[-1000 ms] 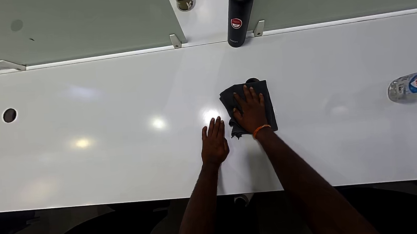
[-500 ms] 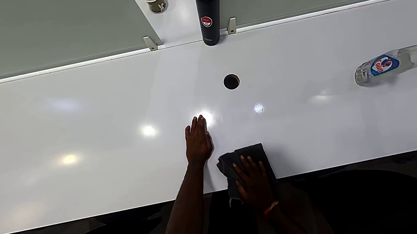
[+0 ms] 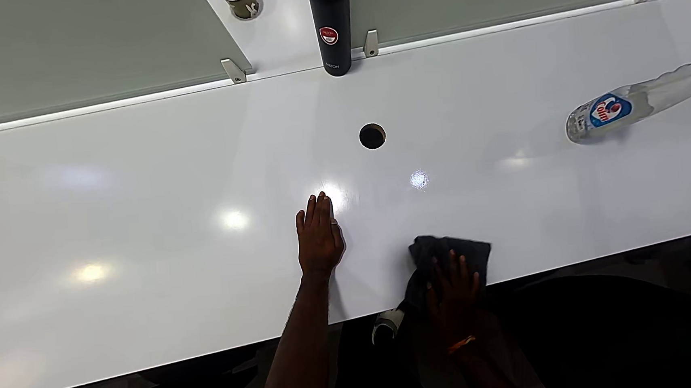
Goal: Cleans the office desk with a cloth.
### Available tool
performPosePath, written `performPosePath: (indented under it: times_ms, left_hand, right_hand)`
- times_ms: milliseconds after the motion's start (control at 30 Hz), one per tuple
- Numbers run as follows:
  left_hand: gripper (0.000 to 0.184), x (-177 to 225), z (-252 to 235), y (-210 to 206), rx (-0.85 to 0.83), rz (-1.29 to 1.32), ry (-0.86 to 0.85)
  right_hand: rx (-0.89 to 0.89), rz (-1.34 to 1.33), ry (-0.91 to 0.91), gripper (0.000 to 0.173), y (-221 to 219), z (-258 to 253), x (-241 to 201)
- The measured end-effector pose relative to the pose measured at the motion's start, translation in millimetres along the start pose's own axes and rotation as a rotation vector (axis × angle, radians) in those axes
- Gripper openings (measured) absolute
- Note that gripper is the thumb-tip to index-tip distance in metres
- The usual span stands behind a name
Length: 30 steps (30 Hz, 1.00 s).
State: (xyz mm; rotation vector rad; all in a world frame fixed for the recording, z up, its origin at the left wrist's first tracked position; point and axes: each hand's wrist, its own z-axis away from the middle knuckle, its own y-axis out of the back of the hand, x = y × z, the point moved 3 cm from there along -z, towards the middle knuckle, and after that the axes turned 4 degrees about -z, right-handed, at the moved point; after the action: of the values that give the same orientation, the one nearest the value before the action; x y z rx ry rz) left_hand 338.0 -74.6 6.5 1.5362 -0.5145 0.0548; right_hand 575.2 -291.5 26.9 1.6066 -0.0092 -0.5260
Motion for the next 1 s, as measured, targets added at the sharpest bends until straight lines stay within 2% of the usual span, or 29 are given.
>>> performPosePath:
  times_ms: [167, 267, 467, 733, 1000]
  left_hand:
    - [0.058, -2.8, -0.7, -1.6, -0.011, -0.005, 0.003]
    - [0.060, -2.1, -0.6, -1.9, -0.011, -0.005, 0.005]
    - [0.064, -1.2, -0.3, 1.9, 0.030, 0.017, -0.003]
    - [0.069, -0.5, -1.2, 3.7, 0.059, 0.011, -0.024]
    - [0.070, 0.3, -2.9, 3.1, 0.051, -0.043, -0.027]
  right_hand:
    - [-0.129, -0.101, 0.178, 0.050, -22.9, 50.1, -66.7]
    - [-0.215, -0.024, 0.196, 0.054, -27.2, 38.3, -82.1]
    - [-0.233, 0.082, 0.181, 0.060, -36.4, -31.0, -107.2]
    - [-0.171, 0.058, 0.128, 0.061, -56.9, -157.9, -142.7]
    - [-0.230, 0.075, 0.197, 0.059, -74.9, -273.0, -180.6]
